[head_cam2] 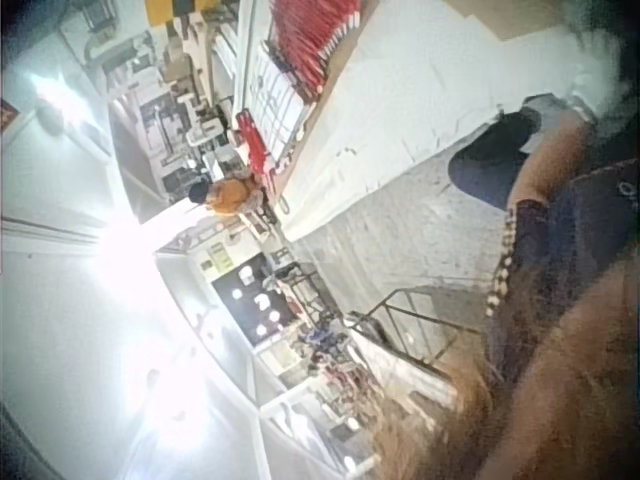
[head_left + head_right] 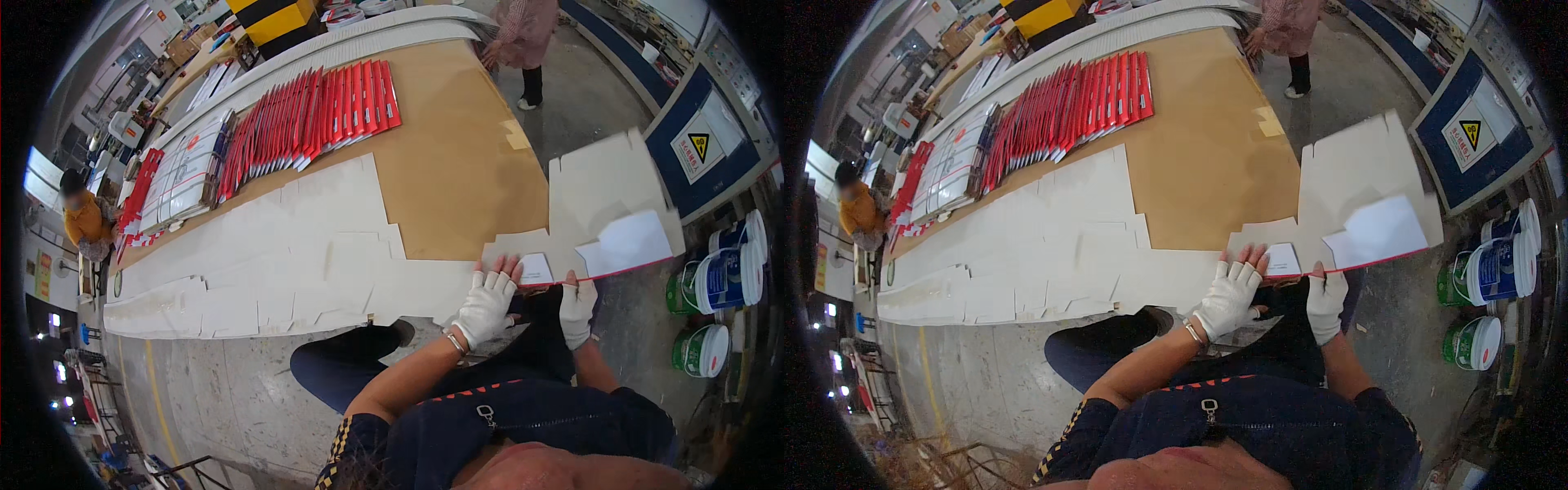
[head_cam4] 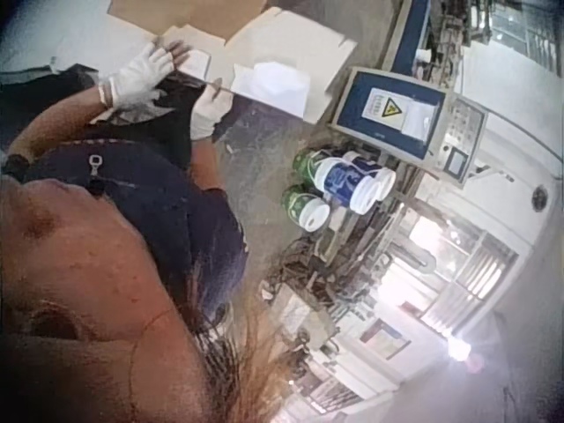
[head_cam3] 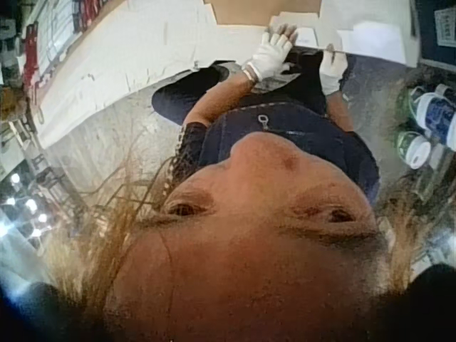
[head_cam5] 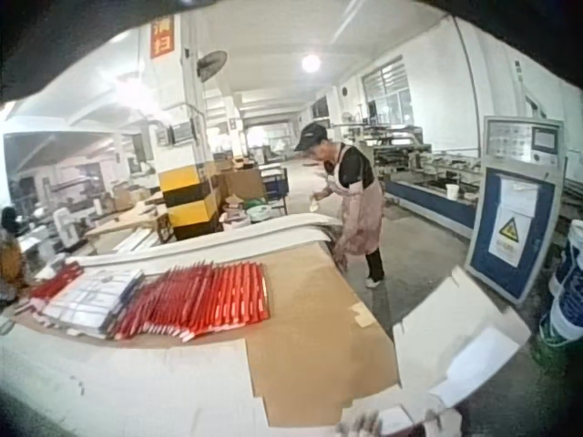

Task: Manually folding cardboard sheets into specific shapes and stacking them on a table.

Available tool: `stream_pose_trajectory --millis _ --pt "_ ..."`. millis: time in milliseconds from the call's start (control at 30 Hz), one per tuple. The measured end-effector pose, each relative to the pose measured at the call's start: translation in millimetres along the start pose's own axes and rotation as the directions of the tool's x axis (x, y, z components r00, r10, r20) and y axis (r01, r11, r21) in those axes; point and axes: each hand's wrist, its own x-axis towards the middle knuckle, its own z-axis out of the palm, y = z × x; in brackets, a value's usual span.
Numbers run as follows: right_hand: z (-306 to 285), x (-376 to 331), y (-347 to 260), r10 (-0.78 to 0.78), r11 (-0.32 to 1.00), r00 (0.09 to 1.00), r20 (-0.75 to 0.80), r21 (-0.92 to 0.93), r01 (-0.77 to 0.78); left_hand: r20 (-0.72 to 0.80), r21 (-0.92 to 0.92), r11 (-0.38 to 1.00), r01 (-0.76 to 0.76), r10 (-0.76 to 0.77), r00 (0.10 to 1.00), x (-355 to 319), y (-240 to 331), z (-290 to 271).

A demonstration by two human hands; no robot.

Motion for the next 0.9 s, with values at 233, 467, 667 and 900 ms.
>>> stream_pose_trajectory --millis 233,467,667,900 --pt "26 30 -4 -0.473 0.682 0.717 0.513 -0.302 0.666 0.295 -0.249 0.955 0.163 -0.086 0.952 -10 -7 -2" --pt "12 53 22 -0.398 0.708 0.732 0.554 -0.322 0.629 -0.187 0.295 0.947 0.129 -0.076 0.980 -86 -62 -25" --pt "6 55 42 -0.383 0.723 0.747 0.544 -0.327 0.609 -0.139 0.066 0.997 0.046 -0.036 0.990 -94 -94 -69" --pt "-4 59 21 -0.241 0.890 0.844 0.479 -0.238 0.388 -0.102 -0.571 0.750 0.334 -0.468 0.878 -77 -123 -51"
